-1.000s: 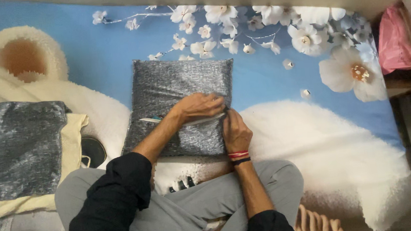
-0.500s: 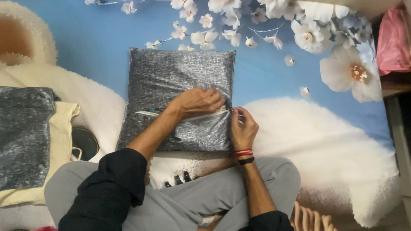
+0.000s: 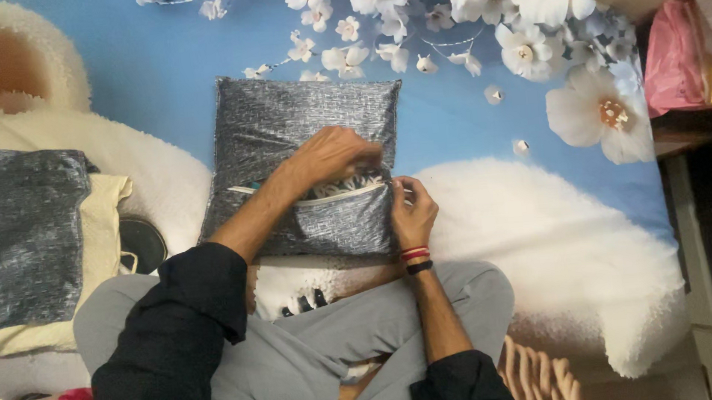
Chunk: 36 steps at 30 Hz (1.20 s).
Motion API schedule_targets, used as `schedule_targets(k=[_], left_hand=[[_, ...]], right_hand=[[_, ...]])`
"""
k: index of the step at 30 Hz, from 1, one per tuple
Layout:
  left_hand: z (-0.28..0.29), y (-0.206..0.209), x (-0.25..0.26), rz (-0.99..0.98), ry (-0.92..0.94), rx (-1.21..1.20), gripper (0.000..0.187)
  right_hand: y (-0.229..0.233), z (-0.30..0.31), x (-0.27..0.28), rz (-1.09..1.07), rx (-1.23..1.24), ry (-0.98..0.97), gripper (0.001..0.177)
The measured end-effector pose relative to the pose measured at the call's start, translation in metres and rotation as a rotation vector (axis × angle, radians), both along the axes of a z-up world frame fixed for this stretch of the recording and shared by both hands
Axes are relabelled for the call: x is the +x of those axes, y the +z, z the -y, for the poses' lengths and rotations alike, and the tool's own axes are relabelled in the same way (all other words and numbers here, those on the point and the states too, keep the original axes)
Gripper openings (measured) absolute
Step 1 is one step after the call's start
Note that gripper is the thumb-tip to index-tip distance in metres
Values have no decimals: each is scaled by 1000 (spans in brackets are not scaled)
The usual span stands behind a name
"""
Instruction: The person sits on a bed and puts a silver pillowcase onto a patterned pillow. They insert the pillow, smooth the fabric, and zip the closure. They repeat the process with a second pillow and a different patterned pillow.
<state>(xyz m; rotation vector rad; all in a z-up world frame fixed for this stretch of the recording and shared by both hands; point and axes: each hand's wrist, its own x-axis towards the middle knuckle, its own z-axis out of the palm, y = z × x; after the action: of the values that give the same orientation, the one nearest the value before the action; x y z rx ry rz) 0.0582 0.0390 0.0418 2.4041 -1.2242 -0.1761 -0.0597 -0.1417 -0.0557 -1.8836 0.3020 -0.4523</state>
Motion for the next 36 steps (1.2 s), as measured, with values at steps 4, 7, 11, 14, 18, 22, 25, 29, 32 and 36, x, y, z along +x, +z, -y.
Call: schedule_targets(k=[4, 7, 11, 14, 18, 22, 25, 29, 32, 36], left_hand=[[7, 12, -4, -93, 114, 108, 20], [6, 1, -13, 36, 95, 56, 27], [16, -36, -5, 224, 58, 246, 12], [23, -60, -2, 514, 24, 103, 14], [17, -56, -13, 480, 51, 68, 11], [19, -27, -57, 350, 217, -81, 32], [25, -14, -99, 464, 424, -171, 54], [19, -25, -97, 411, 533, -342, 54], [22, -39, -87, 315, 627, -240, 34], [21, -47, -74, 277, 612, -171, 27]], right_hand=[[-12, 3, 4, 7, -83, -26, 19], [-9, 1, 4, 28, -92, -43, 18], [24, -7, 0, 14, -38, -38, 15], [45, -11, -7, 238, -342, -7, 26], [40, -6, 5, 193, -443, -41, 8], [34, -1, 8, 161, -460, -6, 8], [40, 0, 12, 287, -556, 59, 20], [38, 3, 14, 326, -559, 116, 27], [29, 2, 4, 331, -553, 132, 32], [21, 3, -2, 348, -571, 187, 32]])
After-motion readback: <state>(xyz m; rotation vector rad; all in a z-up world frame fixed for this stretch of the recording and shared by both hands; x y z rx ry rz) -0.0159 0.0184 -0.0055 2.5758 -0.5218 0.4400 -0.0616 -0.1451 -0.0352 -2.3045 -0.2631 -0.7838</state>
